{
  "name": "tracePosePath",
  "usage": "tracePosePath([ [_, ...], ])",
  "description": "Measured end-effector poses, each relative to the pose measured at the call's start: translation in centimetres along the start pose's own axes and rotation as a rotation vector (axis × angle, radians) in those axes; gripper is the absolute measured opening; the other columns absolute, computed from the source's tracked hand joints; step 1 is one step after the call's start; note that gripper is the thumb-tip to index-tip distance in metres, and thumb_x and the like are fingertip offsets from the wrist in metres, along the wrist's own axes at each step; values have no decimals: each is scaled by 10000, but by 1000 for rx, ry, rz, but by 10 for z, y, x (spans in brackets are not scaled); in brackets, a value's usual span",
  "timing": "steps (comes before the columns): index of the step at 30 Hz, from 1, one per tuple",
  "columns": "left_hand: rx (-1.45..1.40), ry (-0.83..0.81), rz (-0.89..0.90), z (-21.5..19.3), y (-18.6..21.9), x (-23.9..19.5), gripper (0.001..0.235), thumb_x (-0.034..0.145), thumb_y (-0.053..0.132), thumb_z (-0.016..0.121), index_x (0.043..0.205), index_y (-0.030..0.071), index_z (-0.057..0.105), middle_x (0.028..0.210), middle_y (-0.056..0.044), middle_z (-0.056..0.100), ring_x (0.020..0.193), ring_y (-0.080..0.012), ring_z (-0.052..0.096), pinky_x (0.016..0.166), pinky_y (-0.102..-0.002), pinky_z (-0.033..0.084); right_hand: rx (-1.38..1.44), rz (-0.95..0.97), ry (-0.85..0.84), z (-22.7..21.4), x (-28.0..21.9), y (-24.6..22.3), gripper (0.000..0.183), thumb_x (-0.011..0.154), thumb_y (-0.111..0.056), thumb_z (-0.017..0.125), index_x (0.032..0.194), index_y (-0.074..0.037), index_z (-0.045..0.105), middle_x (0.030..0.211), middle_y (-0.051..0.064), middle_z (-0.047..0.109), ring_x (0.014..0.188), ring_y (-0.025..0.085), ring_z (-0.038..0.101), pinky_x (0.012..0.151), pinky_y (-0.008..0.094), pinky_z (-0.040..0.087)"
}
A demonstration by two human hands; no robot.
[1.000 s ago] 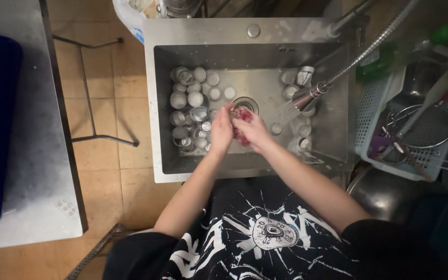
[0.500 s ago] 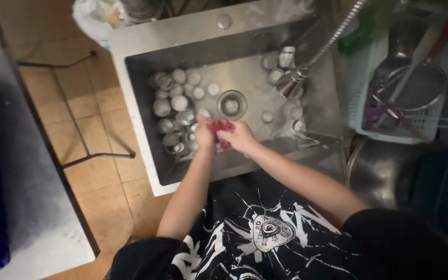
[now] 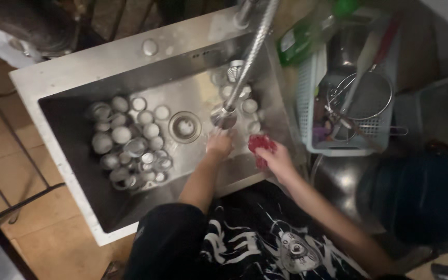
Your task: The person washes numerous small metal coffee capsules in a stainless steel sink using a red scrubbing sponge and running water. They scrub each capsule individually and rinse it under the faucet, repeating the process for many capsules.
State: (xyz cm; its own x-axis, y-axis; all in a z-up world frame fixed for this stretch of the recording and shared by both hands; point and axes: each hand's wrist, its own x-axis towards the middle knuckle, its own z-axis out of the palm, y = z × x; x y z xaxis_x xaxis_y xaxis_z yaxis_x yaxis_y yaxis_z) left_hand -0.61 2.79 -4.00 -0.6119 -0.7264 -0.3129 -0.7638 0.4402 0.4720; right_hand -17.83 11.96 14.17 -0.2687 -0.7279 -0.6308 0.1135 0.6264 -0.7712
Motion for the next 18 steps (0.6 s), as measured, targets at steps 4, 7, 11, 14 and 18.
tracePosePath([
  [4,-340,-121,-240,0,7,12,249,1012,280,589,1208,167,695,1218,-164,677,1173,-371,613,995,-505,488,41,-8,-23,-30,-2,1,276,908,-102,698,1158,15,703,1009,69,767,880,138,715,787,284,562],
  [7,-85,-148,-158,11,-7,7,275,892,146,614,1158,144,681,1122,-158,720,1117,-357,660,963,-491,523,36,29,-34,-38,1,-3,268,902,-101,698,1140,21,712,993,75,775,867,155,723,780,297,566],
  [11,-48,25,-166,32,-31,10,142,884,187,676,1007,148,735,1035,-177,721,1055,-374,668,1010,-537,489,15,-26,-98,-33,15,-17,262,918,-98,694,1152,19,713,995,76,766,865,153,710,772,299,556],
  [14,-325,173,-430,49,-32,8,195,821,117,715,1014,94,725,1052,-197,708,1008,-379,687,932,-509,538,-3,-1,-110,-26,12,-25,260,916,-88,693,1152,18,711,1009,71,760,870,147,707,768,301,555],
  [18,-1315,207,-732,31,-21,23,286,784,0,741,1052,22,644,1016,-149,711,944,-279,726,774,-448,615,-3,-52,-203,-13,19,-38,261,908,-65,673,1160,-14,715,1030,60,753,880,128,696,776,289,555],
])
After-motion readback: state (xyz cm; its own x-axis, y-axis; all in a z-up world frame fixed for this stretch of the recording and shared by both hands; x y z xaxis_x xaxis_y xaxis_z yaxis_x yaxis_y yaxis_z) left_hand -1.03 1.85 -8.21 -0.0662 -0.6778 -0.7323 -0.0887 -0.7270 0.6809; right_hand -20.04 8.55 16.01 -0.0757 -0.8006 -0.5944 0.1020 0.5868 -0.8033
